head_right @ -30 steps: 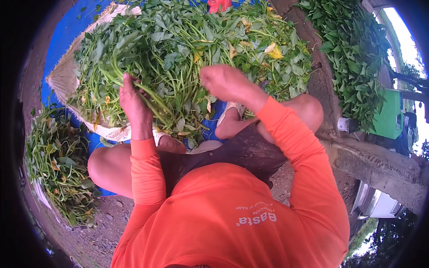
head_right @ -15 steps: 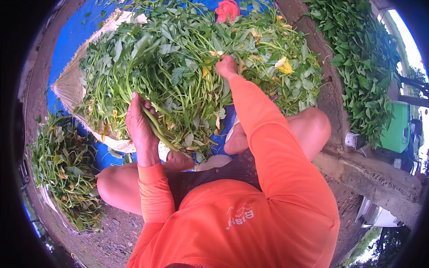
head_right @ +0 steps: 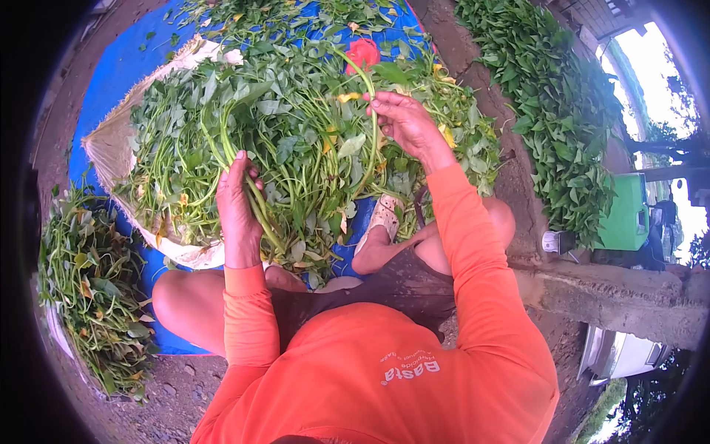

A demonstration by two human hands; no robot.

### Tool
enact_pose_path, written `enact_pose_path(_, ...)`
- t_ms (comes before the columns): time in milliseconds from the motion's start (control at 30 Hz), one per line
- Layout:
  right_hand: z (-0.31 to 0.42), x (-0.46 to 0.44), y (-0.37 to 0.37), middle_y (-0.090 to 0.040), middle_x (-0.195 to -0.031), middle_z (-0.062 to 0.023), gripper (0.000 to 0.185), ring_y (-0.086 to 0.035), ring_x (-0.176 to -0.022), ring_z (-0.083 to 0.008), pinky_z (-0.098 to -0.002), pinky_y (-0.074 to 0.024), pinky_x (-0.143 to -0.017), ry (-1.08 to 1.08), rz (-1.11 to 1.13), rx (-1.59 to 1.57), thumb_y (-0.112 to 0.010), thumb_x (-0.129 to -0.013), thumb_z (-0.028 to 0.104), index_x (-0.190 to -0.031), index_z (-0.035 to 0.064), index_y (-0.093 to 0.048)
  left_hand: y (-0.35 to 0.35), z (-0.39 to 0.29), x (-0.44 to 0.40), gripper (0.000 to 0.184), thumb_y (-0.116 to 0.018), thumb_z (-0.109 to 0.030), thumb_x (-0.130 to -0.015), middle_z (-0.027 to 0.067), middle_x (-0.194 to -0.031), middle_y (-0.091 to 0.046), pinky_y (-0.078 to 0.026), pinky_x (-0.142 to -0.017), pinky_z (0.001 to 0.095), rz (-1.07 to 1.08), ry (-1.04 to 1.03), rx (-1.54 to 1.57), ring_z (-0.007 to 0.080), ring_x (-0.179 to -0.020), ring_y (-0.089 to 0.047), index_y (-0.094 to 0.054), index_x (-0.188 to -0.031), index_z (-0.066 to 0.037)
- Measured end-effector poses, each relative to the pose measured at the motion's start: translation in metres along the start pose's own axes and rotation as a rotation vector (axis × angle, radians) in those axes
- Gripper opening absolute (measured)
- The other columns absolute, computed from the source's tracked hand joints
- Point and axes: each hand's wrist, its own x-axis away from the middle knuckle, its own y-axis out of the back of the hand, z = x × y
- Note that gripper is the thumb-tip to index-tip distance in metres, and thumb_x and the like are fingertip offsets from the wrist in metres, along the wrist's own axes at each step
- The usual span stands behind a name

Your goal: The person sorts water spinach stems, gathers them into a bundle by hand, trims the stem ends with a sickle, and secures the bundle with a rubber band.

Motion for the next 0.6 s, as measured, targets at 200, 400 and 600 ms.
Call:
enact_pose_path(200, -0.018, 0.059, -0.051, -0.074, -0.104, 0.0014, 0.034, -0.064, -0.088, -0.0066, -0.0243, -0.0485, -0.072, 0.140, -0.164, 0.148, -0.073, -0.103, 0.017, -0.136, 0.0089, -0.070, -0.004, 0.014, 0.016, 0.020, -0.079, -0.029, -0.100, -0.0019, -0.078, -0.063, -0.044, -0.055, 0.0216, 0.043, -0.026, -0.047, 0.0078, -0.060, -0.056, -0.067, -0.101, -0.013)
enact_pose_path(400, -0.064, 0.095, -0.096, -0.076, -0.107, 0.0039, 0.033, -0.062, -0.088, -0.0026, -0.0227, -0.0485, -0.071, 0.213, -0.009, 0.190, -0.076, -0.102, 0.016, -0.133, 0.0051, -0.072, -0.020, 0.028, 0.031, 0.018, -0.081, -0.026, -0.100, -0.0046, -0.080, -0.065, -0.046, -0.059, 0.0222, 0.154, -0.040, -0.082, 0.0047, -0.064, -0.055, -0.070, -0.100, -0.012)
enact_pose_path(600, -0.096, 0.105, -0.132, -0.074, -0.121, -0.0099, 0.033, -0.070, -0.107, -0.0129, -0.0299, -0.0574, -0.095, 0.243, 0.072, 0.318, -0.070, -0.104, 0.007, -0.135, -0.0053, -0.067, -0.023, 0.035, 0.041, 0.025, -0.079, -0.034, -0.101, -0.0055, -0.080, -0.066, -0.048, -0.057, 0.0227, 0.226, 0.112, 0.045, 0.0050, -0.064, -0.060, -0.070, -0.101, -0.011)
